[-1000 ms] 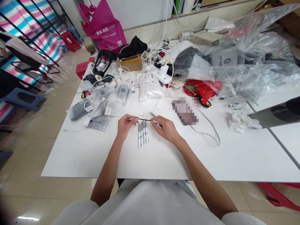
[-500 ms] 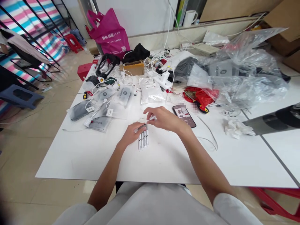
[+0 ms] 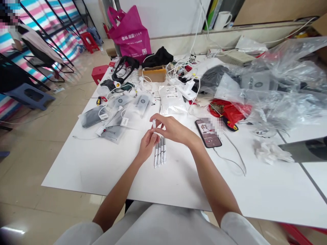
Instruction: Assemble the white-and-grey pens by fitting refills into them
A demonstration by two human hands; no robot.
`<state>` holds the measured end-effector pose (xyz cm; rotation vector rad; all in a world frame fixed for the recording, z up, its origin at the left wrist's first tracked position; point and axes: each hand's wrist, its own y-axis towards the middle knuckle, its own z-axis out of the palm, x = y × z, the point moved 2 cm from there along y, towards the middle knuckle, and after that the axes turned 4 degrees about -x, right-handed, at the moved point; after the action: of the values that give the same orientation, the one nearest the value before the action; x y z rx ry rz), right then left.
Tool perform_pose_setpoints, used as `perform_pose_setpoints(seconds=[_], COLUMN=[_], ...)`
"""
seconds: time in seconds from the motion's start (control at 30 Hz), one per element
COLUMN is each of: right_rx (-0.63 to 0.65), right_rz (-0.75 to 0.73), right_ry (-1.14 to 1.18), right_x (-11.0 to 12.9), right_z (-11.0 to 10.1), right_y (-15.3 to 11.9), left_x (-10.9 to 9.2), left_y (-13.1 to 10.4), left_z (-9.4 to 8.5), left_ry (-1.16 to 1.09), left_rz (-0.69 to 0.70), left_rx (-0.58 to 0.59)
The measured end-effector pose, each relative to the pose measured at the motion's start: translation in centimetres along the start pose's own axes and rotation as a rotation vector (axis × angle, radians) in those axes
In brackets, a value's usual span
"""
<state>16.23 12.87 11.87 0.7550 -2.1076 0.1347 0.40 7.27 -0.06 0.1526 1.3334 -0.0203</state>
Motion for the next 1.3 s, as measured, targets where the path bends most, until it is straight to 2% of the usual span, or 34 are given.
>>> perform_pose_setpoints(seconds=[0.23, 0.43, 0.73, 1.07, 1.3], right_rx=[-0.038, -0.142, -0.089, -0.094, -0.099], right_rz=[0.03, 0.031, 0.032, -0.006, 0.015], right_ry=[0.087, 0.111, 0.074, 0.102, 0.117], right_x=[-0.3, -0.3, 0.1, 0.8, 1.2], right_z=[-0.7, -1.4, -1.4, -1.3, -1.6], right_y=[-0.4, -0.7, -0.8, -1.1, -1.3], left_x=[0.0, -0.1, -0.6, -0.3, -0.4], left_y=[0.2, 0.3, 0.1, 0.3, 0.1], left_z=[-0.3, -0.1, 0.2, 0.1, 0.0], left_ry=[0.022, -0.014, -0.047, -0.049, -0.078], left_rz=[-0.067, -0.113, -0.102, -0.14, -0.156], left_rx=[-0.078, -0.045, 0.059, -0.027, -0.019])
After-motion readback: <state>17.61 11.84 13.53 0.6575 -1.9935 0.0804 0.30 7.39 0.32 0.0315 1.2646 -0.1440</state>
